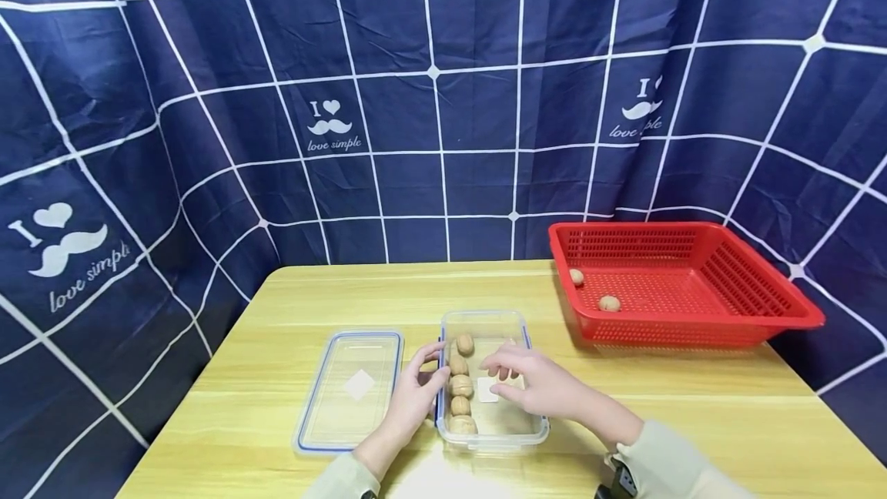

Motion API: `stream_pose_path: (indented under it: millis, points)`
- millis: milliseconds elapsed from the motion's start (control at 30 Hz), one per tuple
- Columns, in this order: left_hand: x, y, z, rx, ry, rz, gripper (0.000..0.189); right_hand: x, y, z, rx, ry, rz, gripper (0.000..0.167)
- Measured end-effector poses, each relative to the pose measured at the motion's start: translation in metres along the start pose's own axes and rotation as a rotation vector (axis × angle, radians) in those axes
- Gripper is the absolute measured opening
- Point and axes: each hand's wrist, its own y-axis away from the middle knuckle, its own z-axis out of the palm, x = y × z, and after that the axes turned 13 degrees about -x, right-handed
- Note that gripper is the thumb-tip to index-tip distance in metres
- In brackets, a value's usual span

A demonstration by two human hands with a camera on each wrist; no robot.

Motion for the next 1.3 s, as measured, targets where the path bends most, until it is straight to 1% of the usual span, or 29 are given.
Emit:
stream_pose_path:
  millis: [67, 133, 233, 467, 567, 733, 867, 1133, 1300]
  points:
    - [0.005, 0.002, 0.0, 0.0, -0.003, 0.001, 0.038, -0.001, -0.001, 0.002, -0.018, -0.007, 0.012, 0.029]
    - [0.007, 0.003, 0.0, -0.004, -0.003, -0.005, 0.038, -0.003, -0.002, 0.004, -0.039, -0.012, 0.028, 0.028]
    - [0.007, 0.004, 0.0, -0.01, 0.003, -0.007, 0.039, -0.004, -0.004, 0.008, -0.088, -0.012, 0.045, 0.027]
    - [0.004, 0.003, 0.0, -0.008, 0.006, -0.01, 0.039, -0.006, -0.008, 0.016, -0.181, -0.019, 0.029, 0.027]
    - [0.004, 0.003, 0.001, -0.007, 0.009, -0.008, 0.039, -0.007, -0.009, 0.017, -0.229, -0.02, 0.046, 0.025]
    - [0.006, 0.002, 0.001, -0.001, 0.003, -0.004, 0.039, -0.008, -0.011, 0.016, -0.331, -0.048, 0.101, 0.023]
    - [0.006, 0.002, 0.0, -0.003, 0.001, -0.003, 0.04, -0.009, -0.013, 0.017, -0.379, -0.054, 0.128, 0.022]
    - [0.006, 0.002, 0.001, -0.005, 0.008, -0.005, 0.041, -0.009, -0.018, 0.022, -0.431, -0.068, 0.066, 0.028]
    - [0.005, 0.002, 0.002, -0.002, 0.009, -0.006, 0.041, -0.008, -0.021, 0.025, -0.461, -0.083, 0.076, 0.031]
